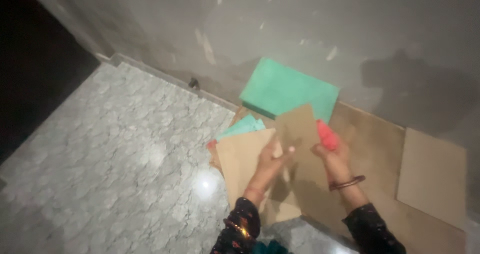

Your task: The person wipes the surface of several flat boards using a red cloth. They handle the boards one at a time, wiping each surface and then placing them aside or stacking them.

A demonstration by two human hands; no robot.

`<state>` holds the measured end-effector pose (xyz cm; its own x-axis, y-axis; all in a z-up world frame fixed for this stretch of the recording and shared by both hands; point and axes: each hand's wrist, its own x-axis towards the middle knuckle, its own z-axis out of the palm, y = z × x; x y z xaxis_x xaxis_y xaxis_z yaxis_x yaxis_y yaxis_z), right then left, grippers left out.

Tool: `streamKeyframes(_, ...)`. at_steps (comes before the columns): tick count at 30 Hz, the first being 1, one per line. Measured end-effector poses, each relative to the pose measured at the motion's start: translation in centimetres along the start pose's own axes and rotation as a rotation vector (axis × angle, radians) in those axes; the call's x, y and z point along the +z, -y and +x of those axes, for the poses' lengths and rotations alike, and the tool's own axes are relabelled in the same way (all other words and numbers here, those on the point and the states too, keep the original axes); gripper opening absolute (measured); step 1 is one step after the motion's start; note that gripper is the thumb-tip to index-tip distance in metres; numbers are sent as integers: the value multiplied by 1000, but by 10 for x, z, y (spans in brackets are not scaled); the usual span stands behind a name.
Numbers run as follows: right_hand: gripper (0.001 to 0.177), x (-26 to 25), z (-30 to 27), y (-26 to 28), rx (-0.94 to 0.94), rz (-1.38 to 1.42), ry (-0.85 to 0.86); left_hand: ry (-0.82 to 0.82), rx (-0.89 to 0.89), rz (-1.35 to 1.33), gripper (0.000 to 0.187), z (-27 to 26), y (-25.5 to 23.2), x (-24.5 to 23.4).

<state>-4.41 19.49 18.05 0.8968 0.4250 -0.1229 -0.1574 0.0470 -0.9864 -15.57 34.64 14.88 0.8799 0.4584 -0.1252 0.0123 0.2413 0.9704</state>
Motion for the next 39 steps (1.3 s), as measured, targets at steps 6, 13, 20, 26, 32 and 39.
streamKeyframes(6, 41, -69, -5, 43, 206, 490, -118, -226, -141, 290, 100, -16, -31, -39)
streamKeyframes(13, 41, -85, -45, 86, 84, 519, -187, 383, -192, -356, 57, -42, -104, -20)
streamKeyframes(20, 47, -71, -70, 124, -323, -405, -578, 398, -158, -435, 49, -63, -137, -4)
streamKeyframes(26, 47, -42, -108, 153, -438, -743, -672, 298, -153, -363, 45, -41, -114, 7)
streamKeyframes(32, 50, 51, -161, 167, -1097, -1120, -67, 368, -130, -501, 44, -36, -118, 23)
streamKeyframes(39, 42, 37, -118, 222, -1233, -1137, -219, 441, -126, -513, 34, -46, -130, 13)
